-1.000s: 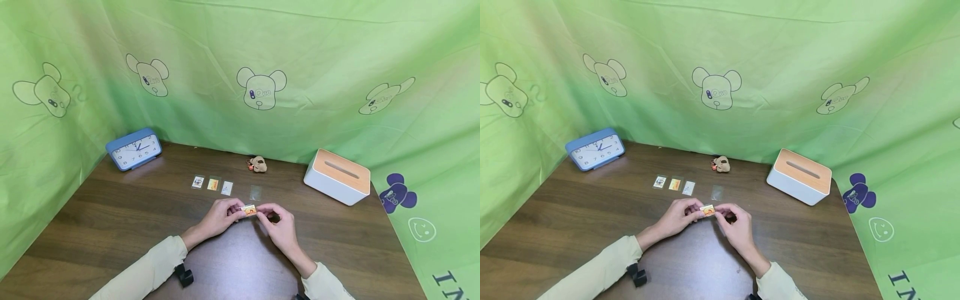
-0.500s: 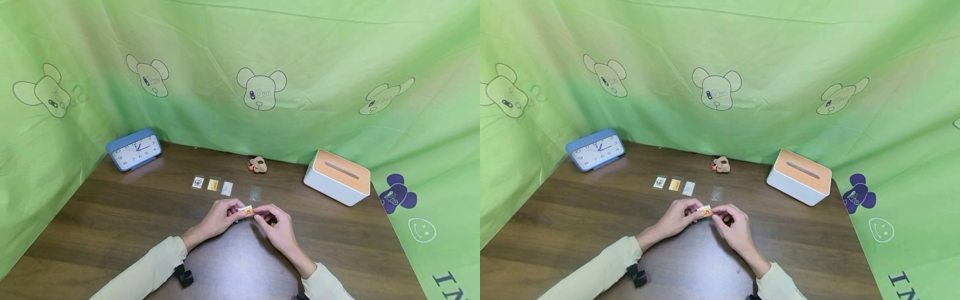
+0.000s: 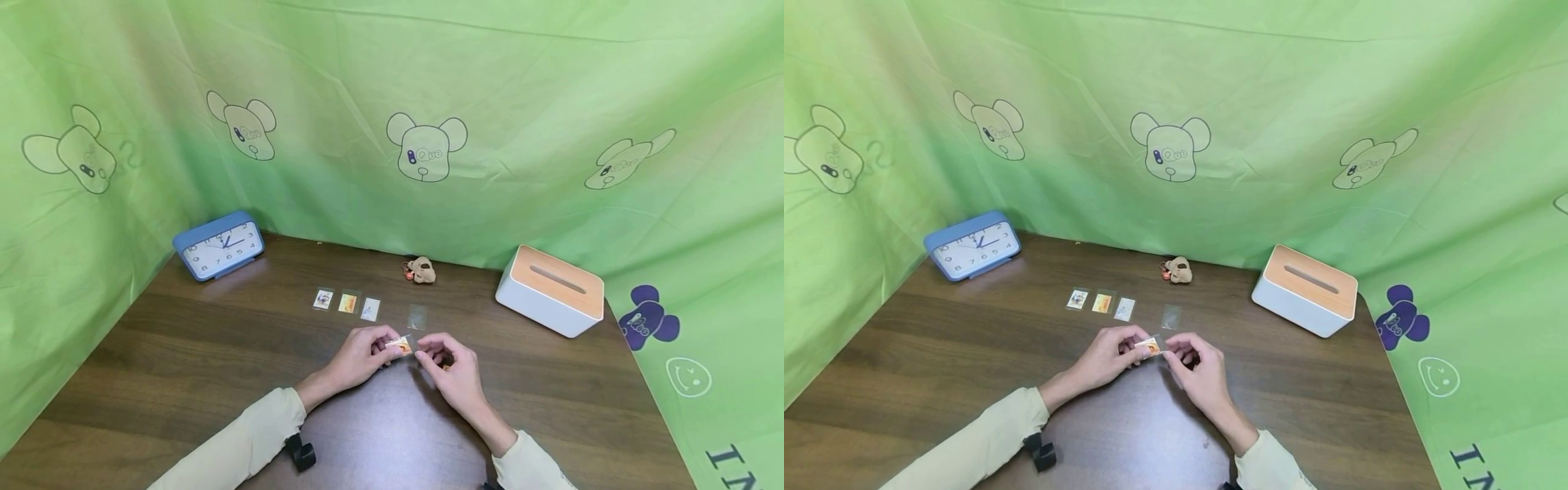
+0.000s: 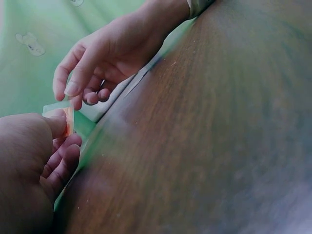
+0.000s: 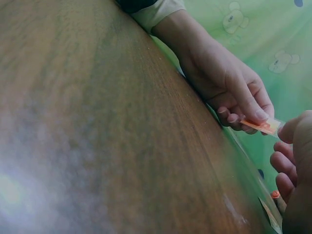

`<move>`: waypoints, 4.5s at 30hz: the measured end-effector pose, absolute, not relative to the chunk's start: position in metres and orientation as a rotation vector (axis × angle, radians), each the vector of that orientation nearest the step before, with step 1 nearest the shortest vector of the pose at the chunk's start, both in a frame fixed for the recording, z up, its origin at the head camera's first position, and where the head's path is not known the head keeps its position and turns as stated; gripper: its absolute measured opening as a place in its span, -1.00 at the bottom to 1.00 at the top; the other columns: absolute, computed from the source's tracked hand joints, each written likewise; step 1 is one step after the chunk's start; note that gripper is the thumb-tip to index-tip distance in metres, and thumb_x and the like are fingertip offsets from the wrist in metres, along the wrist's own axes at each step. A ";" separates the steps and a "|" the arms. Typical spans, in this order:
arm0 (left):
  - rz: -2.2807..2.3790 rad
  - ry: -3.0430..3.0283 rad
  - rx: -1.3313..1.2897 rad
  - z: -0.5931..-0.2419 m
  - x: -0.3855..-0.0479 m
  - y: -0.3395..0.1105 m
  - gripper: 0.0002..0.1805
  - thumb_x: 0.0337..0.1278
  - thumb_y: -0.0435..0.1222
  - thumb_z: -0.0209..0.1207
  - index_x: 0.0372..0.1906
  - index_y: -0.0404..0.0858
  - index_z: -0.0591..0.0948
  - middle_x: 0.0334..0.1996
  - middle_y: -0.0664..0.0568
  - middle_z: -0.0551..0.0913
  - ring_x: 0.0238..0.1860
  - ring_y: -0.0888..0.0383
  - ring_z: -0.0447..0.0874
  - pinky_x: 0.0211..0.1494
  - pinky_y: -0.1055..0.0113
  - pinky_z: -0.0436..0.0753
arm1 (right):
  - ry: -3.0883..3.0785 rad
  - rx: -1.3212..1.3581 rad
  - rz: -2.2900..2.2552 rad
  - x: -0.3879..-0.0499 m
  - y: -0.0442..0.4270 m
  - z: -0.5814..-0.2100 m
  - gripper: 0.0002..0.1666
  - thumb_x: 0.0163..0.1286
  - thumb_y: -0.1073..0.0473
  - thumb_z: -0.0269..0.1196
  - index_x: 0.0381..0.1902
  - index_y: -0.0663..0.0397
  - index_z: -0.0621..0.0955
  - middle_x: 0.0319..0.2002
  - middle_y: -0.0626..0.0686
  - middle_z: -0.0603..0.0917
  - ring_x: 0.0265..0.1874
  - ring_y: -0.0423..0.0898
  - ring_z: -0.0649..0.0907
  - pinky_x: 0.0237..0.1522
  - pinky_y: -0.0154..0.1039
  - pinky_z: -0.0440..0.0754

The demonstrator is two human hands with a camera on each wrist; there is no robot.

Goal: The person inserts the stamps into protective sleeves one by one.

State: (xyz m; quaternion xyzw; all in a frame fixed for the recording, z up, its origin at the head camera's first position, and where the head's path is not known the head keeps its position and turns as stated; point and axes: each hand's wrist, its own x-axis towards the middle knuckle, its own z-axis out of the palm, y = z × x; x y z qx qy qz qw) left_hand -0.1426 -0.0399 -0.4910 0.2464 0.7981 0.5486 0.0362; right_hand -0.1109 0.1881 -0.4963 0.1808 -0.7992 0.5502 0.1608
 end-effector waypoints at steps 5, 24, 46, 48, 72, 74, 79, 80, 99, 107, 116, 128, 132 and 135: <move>1.697 2.381 0.770 -0.491 -0.140 -0.036 -0.94 0.45 -0.36 0.44 -0.13 -0.28 0.78 -0.44 0.15 0.72 -0.50 0.35 0.64 -0.40 0.43 0.67 | -2.240 0.524 1.582 -0.111 0.188 -0.496 -0.74 0.31 0.50 0.54 -0.17 0.08 0.82 -0.39 0.01 0.80 -0.41 -0.29 0.68 -0.36 -0.46 0.64; 1.600 2.591 0.902 -0.488 -0.141 -0.037 -0.95 0.43 -0.32 0.46 -0.21 -0.15 0.79 -0.41 0.20 0.71 -0.42 0.40 0.56 -0.30 0.42 0.63 | -2.229 0.535 1.539 -0.111 0.187 -0.492 -0.75 0.29 0.52 0.54 -0.22 0.10 0.84 -0.40 0.02 0.79 -0.43 -0.29 0.65 -0.36 -0.46 0.63; 1.332 2.955 0.950 -0.489 -0.160 -0.042 -0.81 0.26 -0.33 0.58 -0.30 -0.12 0.74 -0.41 0.18 0.73 -0.43 0.36 0.55 -0.31 0.42 0.59 | -2.272 0.509 1.411 -0.110 0.221 -0.493 -0.69 0.19 0.56 0.58 -0.21 0.12 0.84 -0.40 -0.01 0.78 -0.43 -0.19 0.67 -0.38 -0.36 0.62; 1.302 3.009 0.939 -0.489 -0.162 -0.042 -0.80 0.22 -0.32 0.60 -0.31 -0.12 0.73 -0.38 0.15 0.71 -0.36 0.26 0.59 -0.24 0.34 0.63 | -2.287 0.506 1.414 -0.110 0.224 -0.492 -0.69 0.20 0.54 0.58 -0.20 0.10 0.84 -0.39 -0.02 0.79 -0.42 -0.19 0.68 -0.36 -0.38 0.62; 1.034 3.256 0.793 -0.490 -0.195 -0.036 -0.82 0.20 -0.27 0.60 -0.35 -0.14 0.76 0.11 -0.13 0.69 0.20 -0.21 0.45 0.34 -0.18 0.47 | -2.568 0.414 1.217 -0.103 0.259 -0.496 -0.67 0.10 0.33 0.73 -0.28 -0.17 0.86 -0.36 -0.19 0.70 -0.41 -0.20 0.55 -0.35 -0.45 0.46; 1.032 3.254 0.776 -0.490 -0.197 -0.036 -0.82 0.22 -0.26 0.59 -0.34 -0.13 0.75 0.13 -0.13 0.68 0.22 -0.21 0.43 0.34 -0.19 0.46 | -2.582 0.422 1.208 -0.103 0.259 -0.495 -0.67 0.07 0.29 0.75 -0.30 -0.17 0.85 -0.35 -0.19 0.70 -0.40 -0.20 0.55 -0.33 -0.44 0.46; 1.024 3.236 0.718 -0.489 -0.199 -0.034 -0.81 0.25 -0.24 0.58 -0.32 -0.13 0.74 0.21 -0.16 0.65 0.28 -0.23 0.40 0.33 -0.20 0.45 | -2.611 0.416 1.184 -0.103 0.259 -0.494 -0.63 -0.02 0.28 0.79 -0.36 -0.20 0.83 -0.33 -0.22 0.69 -0.38 -0.21 0.55 -0.29 -0.41 0.47; 1.019 3.234 0.702 -0.489 -0.200 -0.034 -0.81 0.25 -0.23 0.58 -0.30 -0.13 0.74 0.22 -0.16 0.64 0.29 -0.23 0.39 0.32 -0.19 0.45 | -2.616 0.416 1.178 -0.103 0.259 -0.494 -0.63 -0.03 0.28 0.79 -0.37 -0.21 0.83 -0.32 -0.23 0.69 -0.38 -0.22 0.55 -0.28 -0.41 0.48; 1.094 3.159 0.644 -0.487 -0.200 -0.025 -0.75 0.34 -0.20 0.55 -0.04 -0.18 0.75 0.27 -0.18 0.59 0.33 -0.23 0.41 0.32 -0.19 0.43 | -2.602 0.484 1.179 -0.102 0.258 -0.496 -0.57 -0.02 0.36 0.76 -0.41 -0.22 0.76 -0.39 -0.23 0.67 -0.38 -0.22 0.56 -0.28 -0.42 0.48; 1.014 3.138 0.714 -0.485 -0.200 -0.013 -0.73 0.38 -0.09 0.50 0.05 -0.11 0.83 0.37 -0.14 0.59 0.41 -0.22 0.40 0.42 -0.18 0.41 | -2.599 0.438 1.088 -0.103 0.256 -0.494 -0.59 -0.08 0.32 0.80 -0.33 -0.10 0.82 -0.41 -0.22 0.66 -0.42 -0.28 0.56 -0.33 -0.45 0.49; 0.823 3.141 0.818 -0.487 -0.202 -0.001 -0.43 0.40 0.10 0.44 0.31 -0.14 0.79 0.52 -0.27 0.45 0.59 -0.35 0.24 0.58 -0.29 0.29 | -2.646 0.417 1.065 -0.108 0.258 -0.493 -0.61 -0.03 0.27 0.81 -0.41 -0.20 0.79 -0.41 -0.21 0.58 -0.46 -0.30 0.50 -0.37 -0.42 0.43; 0.836 3.120 0.909 -0.491 -0.205 0.001 -0.50 0.29 0.05 0.54 0.19 -0.14 0.86 0.59 -0.29 0.45 0.68 -0.43 0.15 0.73 -0.31 0.12 | -2.649 0.330 1.194 -0.106 0.254 -0.492 -0.57 0.04 0.35 0.74 -0.43 -0.20 0.71 -0.55 -0.27 0.55 -0.53 -0.35 0.49 -0.45 -0.42 0.44; 0.863 3.130 0.956 -0.489 -0.204 0.002 -0.60 0.27 -0.01 0.56 0.09 -0.14 0.90 0.57 -0.29 0.48 0.67 -0.42 0.20 0.74 -0.26 0.14 | -2.627 0.318 1.224 -0.106 0.254 -0.493 -0.58 0.05 0.37 0.73 -0.42 -0.18 0.72 -0.56 -0.27 0.55 -0.53 -0.35 0.49 -0.47 -0.44 0.42; 0.898 3.122 0.975 -0.487 -0.202 0.003 -0.66 0.28 -0.06 0.56 0.03 -0.15 0.92 0.55 -0.29 0.51 0.66 -0.39 0.24 0.75 -0.23 0.14 | -2.618 0.320 1.222 -0.107 0.254 -0.494 -0.58 0.03 0.39 0.73 -0.38 -0.15 0.74 -0.54 -0.25 0.58 -0.53 -0.35 0.50 -0.47 -0.43 0.44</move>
